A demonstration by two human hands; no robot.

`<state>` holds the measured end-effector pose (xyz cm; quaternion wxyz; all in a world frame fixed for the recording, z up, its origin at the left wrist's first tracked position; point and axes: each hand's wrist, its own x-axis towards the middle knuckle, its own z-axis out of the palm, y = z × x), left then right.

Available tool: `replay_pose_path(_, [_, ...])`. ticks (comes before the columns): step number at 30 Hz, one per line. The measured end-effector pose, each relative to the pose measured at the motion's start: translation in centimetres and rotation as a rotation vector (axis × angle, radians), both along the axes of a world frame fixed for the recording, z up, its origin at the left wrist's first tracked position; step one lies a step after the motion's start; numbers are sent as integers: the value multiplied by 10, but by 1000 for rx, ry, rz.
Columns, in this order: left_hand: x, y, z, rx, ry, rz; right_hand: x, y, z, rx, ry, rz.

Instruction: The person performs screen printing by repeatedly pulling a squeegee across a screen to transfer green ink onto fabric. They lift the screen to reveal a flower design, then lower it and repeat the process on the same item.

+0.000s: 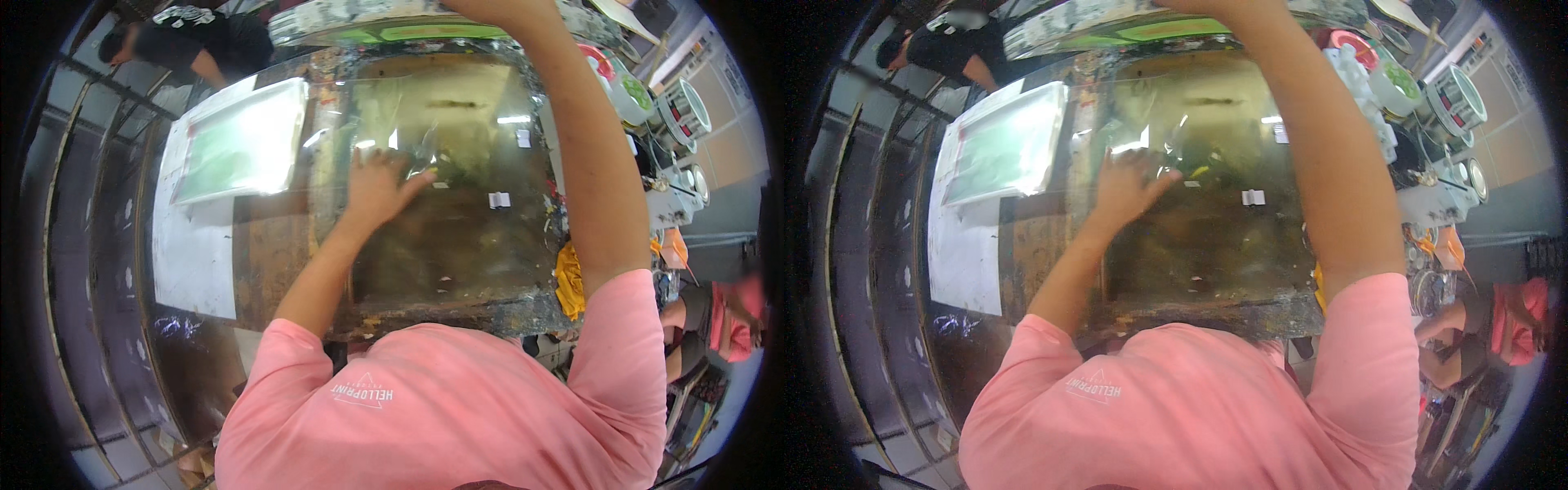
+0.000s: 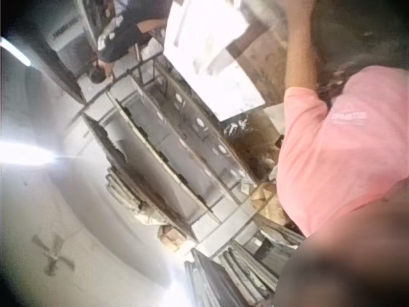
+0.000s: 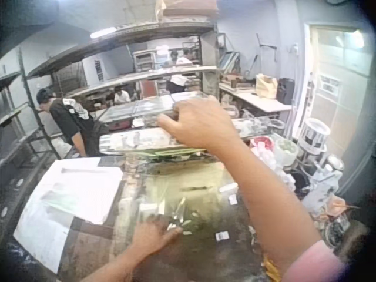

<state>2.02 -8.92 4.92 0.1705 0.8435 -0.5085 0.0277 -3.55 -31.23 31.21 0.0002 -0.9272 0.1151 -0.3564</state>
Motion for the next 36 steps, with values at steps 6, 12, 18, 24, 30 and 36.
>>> replay_pose_path(6, [-66,-61,-36,176,-25,-130,10,2,-11,-9,8,57])
replay_pose_path(12, [-90,-78,-36,53,-49,-155,13,-3,-9,-40,-23,73])
replay_pose_path(18, [-90,-70,-43,-49,-49,-171,6,0,-3,-2,6,91])
replay_pose_path(24, [-91,-67,-42,-130,-54,-207,16,-4,-8,-50,-5,33])
replay_pose_path(30, [-89,-68,-52,-273,-76,-250,12,0,-10,-35,-1,40])
replay_pose_path(36, [-85,-63,-46,-436,-21,-296,4,11,-9,-13,26,8])
